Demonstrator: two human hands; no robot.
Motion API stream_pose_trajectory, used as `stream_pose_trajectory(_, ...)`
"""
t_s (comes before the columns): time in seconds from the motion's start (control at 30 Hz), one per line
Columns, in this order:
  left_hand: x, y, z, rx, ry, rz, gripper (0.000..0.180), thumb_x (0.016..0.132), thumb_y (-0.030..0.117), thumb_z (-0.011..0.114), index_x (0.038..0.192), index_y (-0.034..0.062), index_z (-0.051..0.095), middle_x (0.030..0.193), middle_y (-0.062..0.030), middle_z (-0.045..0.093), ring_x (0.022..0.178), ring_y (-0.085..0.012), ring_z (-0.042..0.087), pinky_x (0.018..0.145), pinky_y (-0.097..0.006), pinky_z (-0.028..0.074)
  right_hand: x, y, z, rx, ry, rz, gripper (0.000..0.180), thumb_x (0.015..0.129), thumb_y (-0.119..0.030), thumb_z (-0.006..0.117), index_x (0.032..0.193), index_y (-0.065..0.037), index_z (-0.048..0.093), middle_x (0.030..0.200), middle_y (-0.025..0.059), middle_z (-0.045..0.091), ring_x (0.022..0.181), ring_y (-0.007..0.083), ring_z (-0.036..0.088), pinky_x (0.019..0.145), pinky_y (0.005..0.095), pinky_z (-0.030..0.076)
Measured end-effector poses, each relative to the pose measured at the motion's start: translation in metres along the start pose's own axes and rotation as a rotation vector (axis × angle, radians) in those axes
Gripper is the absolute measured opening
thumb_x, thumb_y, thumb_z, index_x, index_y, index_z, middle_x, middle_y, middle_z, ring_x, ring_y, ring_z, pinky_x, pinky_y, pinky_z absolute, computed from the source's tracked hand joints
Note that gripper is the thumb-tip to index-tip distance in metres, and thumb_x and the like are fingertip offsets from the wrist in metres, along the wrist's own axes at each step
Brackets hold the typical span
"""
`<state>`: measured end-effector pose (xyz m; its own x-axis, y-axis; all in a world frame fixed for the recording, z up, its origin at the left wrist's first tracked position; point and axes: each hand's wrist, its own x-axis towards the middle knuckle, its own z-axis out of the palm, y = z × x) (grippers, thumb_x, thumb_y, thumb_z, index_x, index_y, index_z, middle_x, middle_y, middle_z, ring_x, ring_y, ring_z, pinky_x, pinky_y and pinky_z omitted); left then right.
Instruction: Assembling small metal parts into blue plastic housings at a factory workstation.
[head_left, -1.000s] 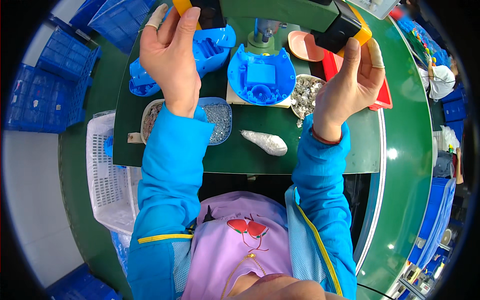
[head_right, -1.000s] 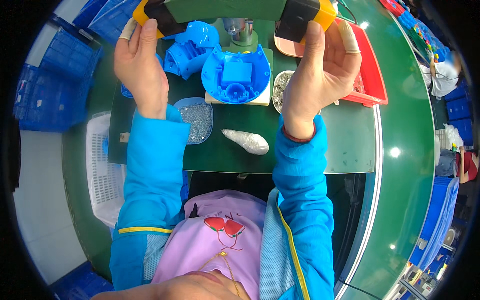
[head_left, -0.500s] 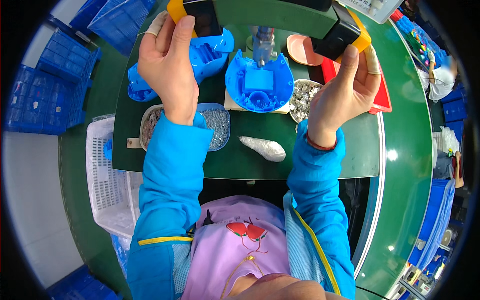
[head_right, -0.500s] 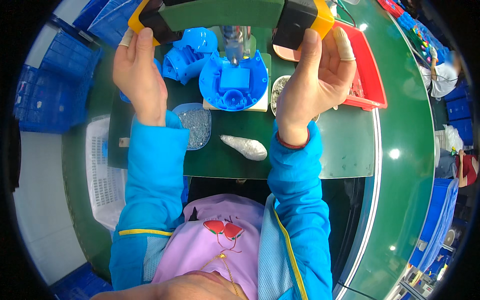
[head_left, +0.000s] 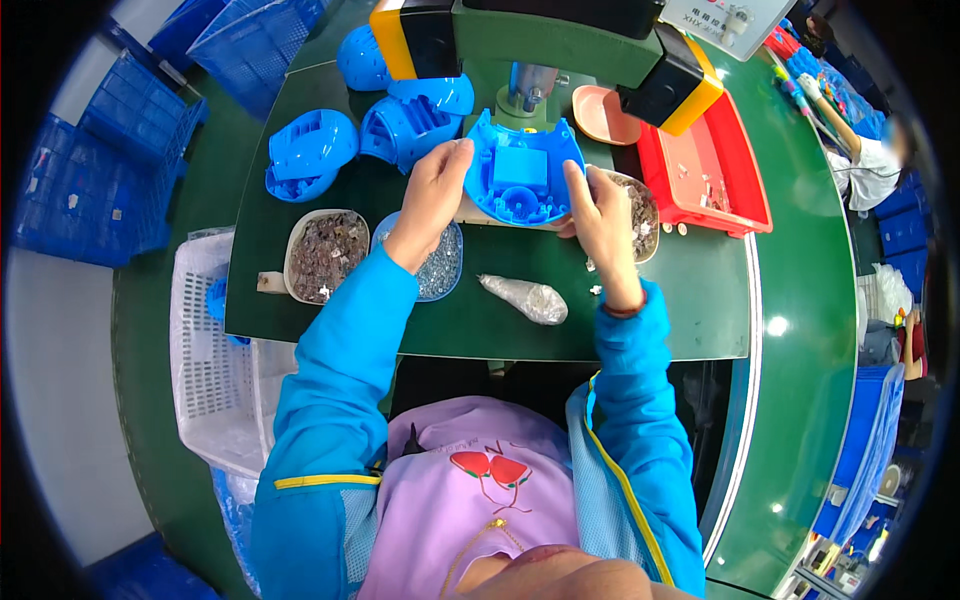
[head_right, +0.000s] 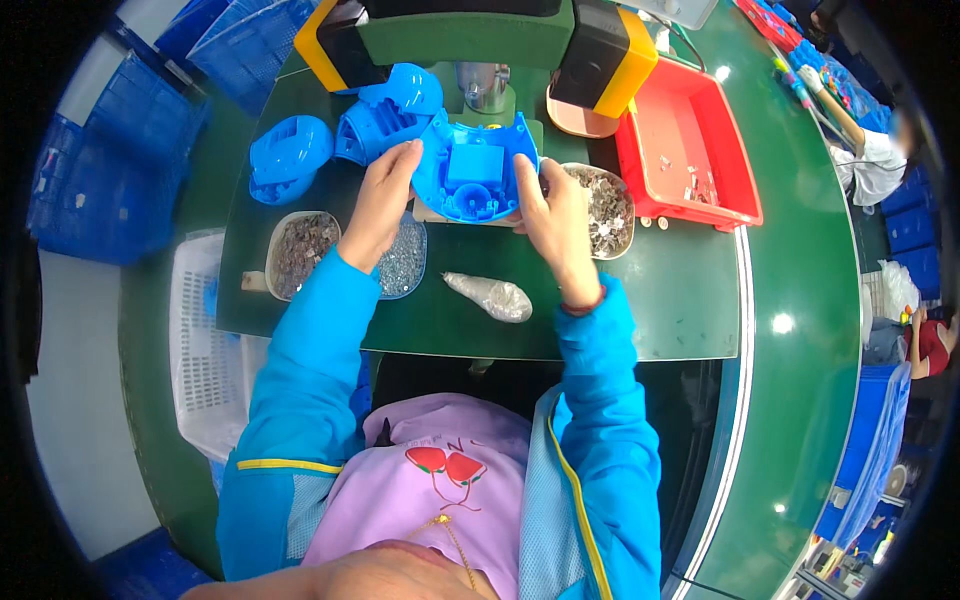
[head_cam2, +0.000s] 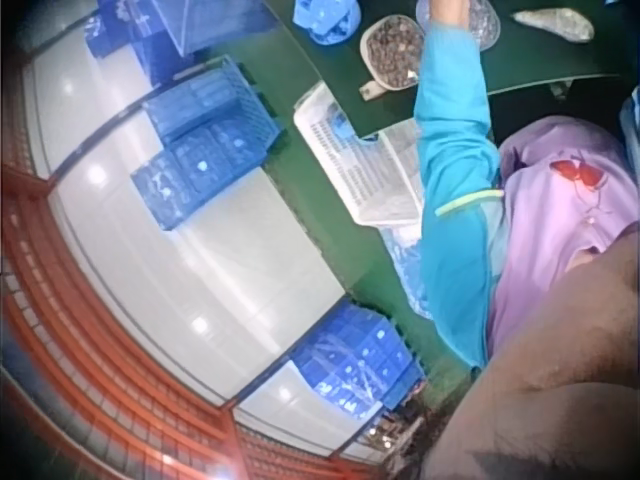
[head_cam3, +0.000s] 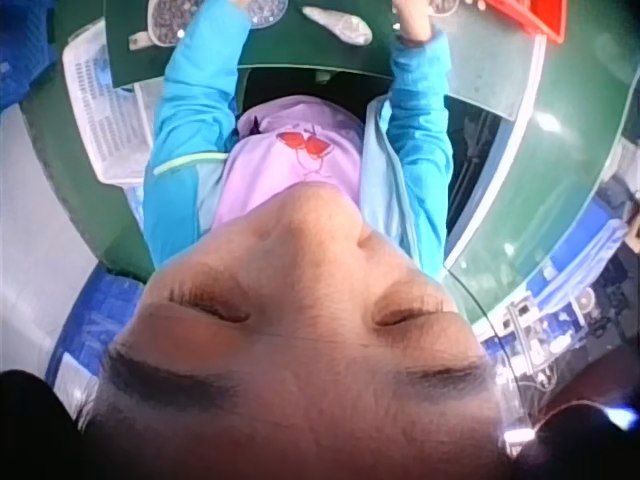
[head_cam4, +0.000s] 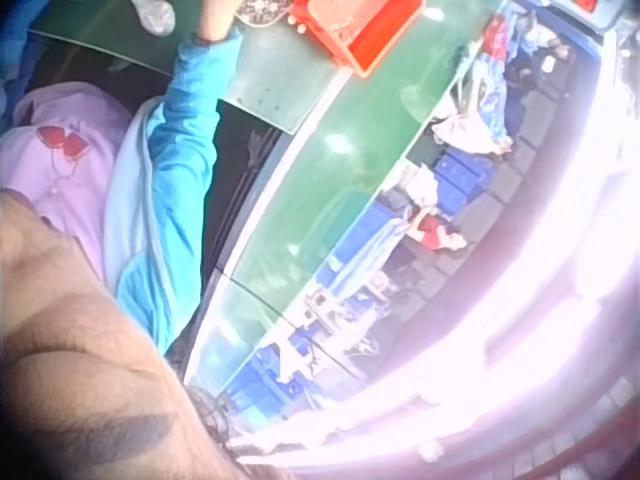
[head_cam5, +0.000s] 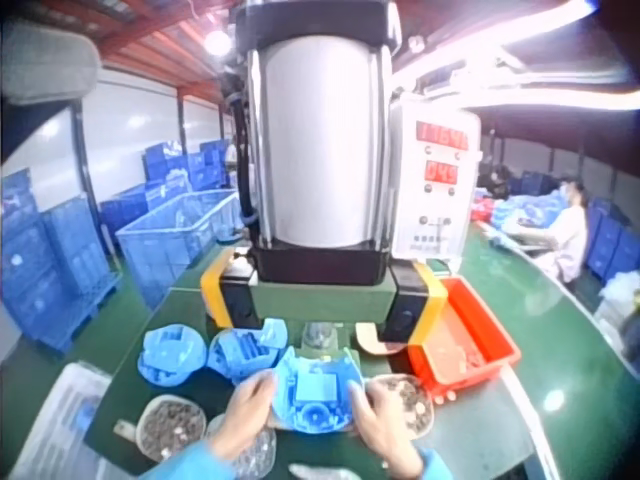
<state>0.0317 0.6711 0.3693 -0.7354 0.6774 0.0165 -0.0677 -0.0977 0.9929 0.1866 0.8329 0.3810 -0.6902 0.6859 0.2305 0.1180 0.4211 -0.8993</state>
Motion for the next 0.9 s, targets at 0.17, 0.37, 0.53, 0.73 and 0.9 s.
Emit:
stream_pose_trajectory(0.17, -0.027, 0.044, -0.016, -0.185, -0.104, -0.180, 0.046, 0.097, 0.029, 0.063, 0.132, 0.0003, 0.054, 0.111, -0.0047, 0.064, 0.102, -0.0113, 0.062, 0.094, -0.027, 0.049, -0.022, -0.022, -0.003, -0.124, 0.094, -0.287, 0.025, 0.096, -0.017, 0.062, 0.079, 0.002, 0.056, 0.058, 0.0105, 0.054, 0.047, 0.0158, 0.049, 0.046, 0.0338, 0.038)
stream_pose_trajectory(0.37, -0.086, 0.066, -0.028, 0.535, -0.501, 0.544, 0.079, 0.066, 0.005, 0.084, 0.138, 0.0087, 0.053, 0.136, -0.0119, 0.054, 0.133, -0.0331, 0.048, 0.112, -0.044, 0.038, -0.068, -0.026, -0.029, 0.666, -0.207, 0.321, 0.039, 0.094, -0.009, 0.062, 0.130, 0.005, 0.057, 0.110, 0.0104, 0.067, 0.098, 0.0171, 0.061, 0.080, 0.0275, 0.049)
stream_pose_trajectory(0.53, -0.119, 0.029, -0.006, 1.008, -0.458, 0.957, 0.048, 0.083, 0.020, 0.067, 0.129, 0.0100, 0.060, 0.147, -0.0077, 0.045, 0.141, -0.0369, 0.038, 0.113, -0.058, 0.033, -0.079, -0.021, -0.027, 0.249, -0.213, 0.191, 0.043, 0.097, -0.012, 0.059, 0.133, 0.010, 0.051, 0.124, 0.0164, 0.062, 0.114, 0.0210, 0.057, 0.101, 0.0316, 0.042)
stream_pose_trajectory(0.73, -0.132, 0.000, -0.127, 1.176, 0.414, 0.239, 0.045, 0.073, 0.011, 0.081, 0.112, 0.0004, 0.061, 0.107, -0.0155, 0.061, 0.098, -0.0329, 0.063, 0.083, -0.043, 0.052, -0.087, -0.006, -0.021, 0.422, 0.109, 0.232, 0.047, 0.098, -0.022, 0.059, 0.134, 0.007, 0.051, 0.131, 0.0174, 0.056, 0.121, 0.0243, 0.055, 0.103, 0.0354, 0.045)
stream_pose_trajectory(0.9, -0.121, -0.011, -0.154, 1.186, 0.312, 0.169, 0.035, 0.073, 0.011, 0.079, 0.102, 0.0006, 0.064, 0.096, -0.0171, 0.063, 0.092, -0.0374, 0.062, 0.080, -0.045, 0.050, -0.098, 0.027, -0.017, 0.264, 0.088, 0.143, 0.057, 0.085, -0.007, 0.074, 0.139, -0.005, 0.052, 0.141, 0.0240, 0.046, 0.126, 0.0381, 0.053, 0.104, 0.0438, 0.046)
